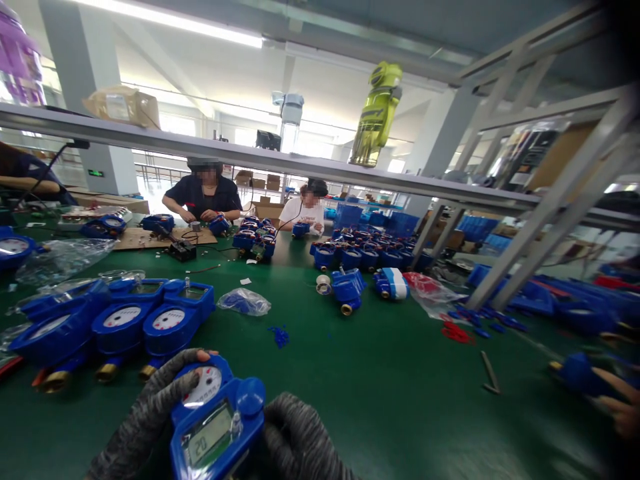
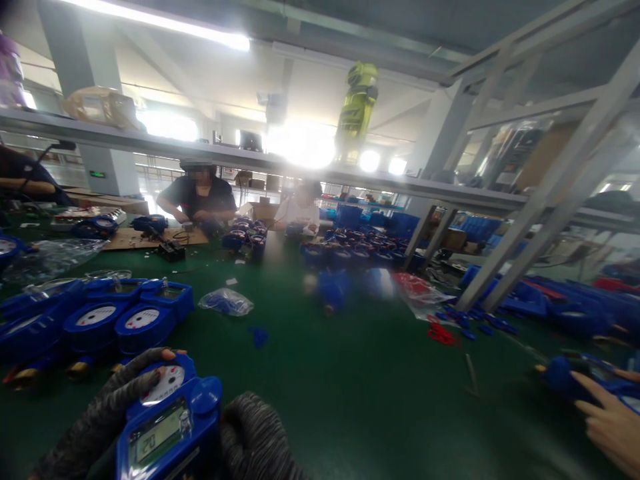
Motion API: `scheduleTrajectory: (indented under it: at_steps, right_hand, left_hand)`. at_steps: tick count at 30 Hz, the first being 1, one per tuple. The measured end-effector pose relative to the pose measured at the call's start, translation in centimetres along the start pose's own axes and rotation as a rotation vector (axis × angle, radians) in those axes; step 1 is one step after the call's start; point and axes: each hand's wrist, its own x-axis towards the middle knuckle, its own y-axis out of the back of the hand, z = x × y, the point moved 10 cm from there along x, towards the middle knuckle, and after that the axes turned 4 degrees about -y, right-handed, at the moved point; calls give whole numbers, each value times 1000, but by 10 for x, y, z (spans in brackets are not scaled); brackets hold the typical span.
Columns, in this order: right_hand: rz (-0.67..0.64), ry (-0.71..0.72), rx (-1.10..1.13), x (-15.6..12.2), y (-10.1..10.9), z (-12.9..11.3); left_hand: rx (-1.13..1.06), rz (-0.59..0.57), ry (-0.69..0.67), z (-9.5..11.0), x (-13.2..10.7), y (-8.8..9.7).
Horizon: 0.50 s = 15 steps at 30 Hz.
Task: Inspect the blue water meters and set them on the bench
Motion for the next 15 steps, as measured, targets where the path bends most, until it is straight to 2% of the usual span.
scheduleTrajectory:
  at_steps: [4, 8, 15]
  right_hand:
    - [64, 77, -66, -4, 1, -5]
    - [186, 79, -145, -7, 7, -6]
    - [112, -1, -121, -3, 3, 3]
  left_hand:
    - [-13, 8, 13, -1, 0, 0]
    - [1, 23, 28, -1, 0, 1]
    - [77, 34, -35, 11, 0, 0]
